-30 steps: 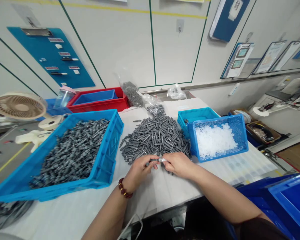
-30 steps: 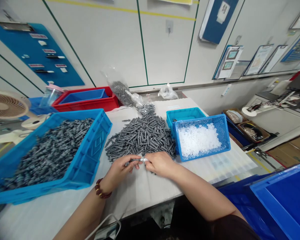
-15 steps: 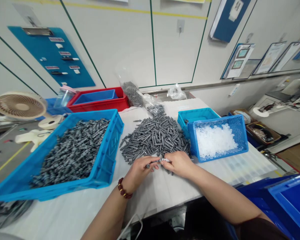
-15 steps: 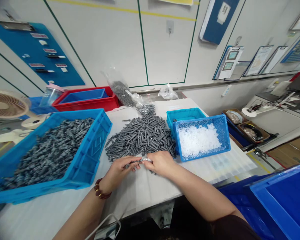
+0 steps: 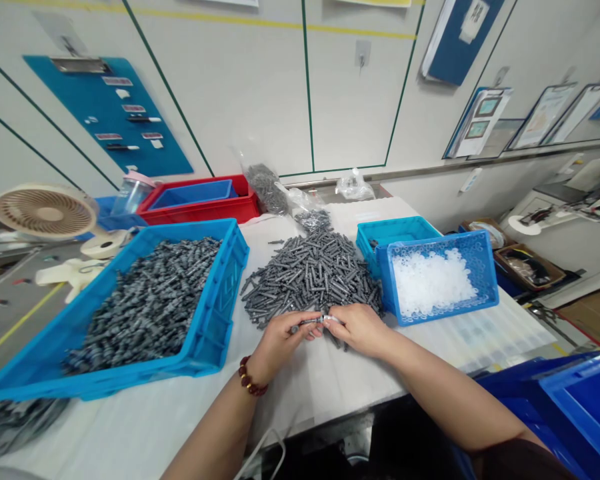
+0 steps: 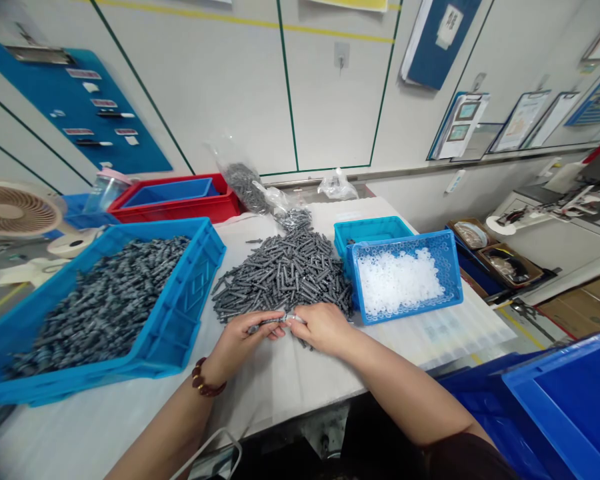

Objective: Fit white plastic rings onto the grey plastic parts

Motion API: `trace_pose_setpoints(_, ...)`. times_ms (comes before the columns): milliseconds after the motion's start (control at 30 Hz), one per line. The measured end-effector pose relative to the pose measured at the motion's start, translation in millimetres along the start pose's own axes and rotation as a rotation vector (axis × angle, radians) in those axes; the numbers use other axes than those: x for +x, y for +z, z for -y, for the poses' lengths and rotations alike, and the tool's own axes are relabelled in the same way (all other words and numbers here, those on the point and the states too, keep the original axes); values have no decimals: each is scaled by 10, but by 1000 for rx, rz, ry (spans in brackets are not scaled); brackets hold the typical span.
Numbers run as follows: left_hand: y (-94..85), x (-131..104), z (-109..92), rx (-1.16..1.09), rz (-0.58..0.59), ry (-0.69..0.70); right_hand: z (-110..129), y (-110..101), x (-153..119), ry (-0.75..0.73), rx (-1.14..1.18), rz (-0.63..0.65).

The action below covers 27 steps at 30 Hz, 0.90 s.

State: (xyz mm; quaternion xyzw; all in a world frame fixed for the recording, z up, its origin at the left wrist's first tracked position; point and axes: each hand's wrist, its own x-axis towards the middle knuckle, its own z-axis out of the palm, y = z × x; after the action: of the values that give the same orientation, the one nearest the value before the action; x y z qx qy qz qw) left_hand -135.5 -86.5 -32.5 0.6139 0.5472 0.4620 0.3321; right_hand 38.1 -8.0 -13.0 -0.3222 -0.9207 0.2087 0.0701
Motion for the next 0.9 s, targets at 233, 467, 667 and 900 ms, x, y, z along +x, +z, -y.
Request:
trace_pose_setpoints(233, -2, -6, -33, -39, -106, -44, -42, 16, 5, 54, 151, -129)
trace_pose_setpoints(467, 53, -13, -50, -32, -96, -38, -75, 111, 22, -91, 423, -282)
trace_pose_setpoints(667, 103, -15, -40, -272, -88, -158, -66, 123, 24, -81, 478, -299)
trace_pose_setpoints(900, 180, -1, -15, -624, -89, -276, -27, 171, 20, -80, 485, -372)
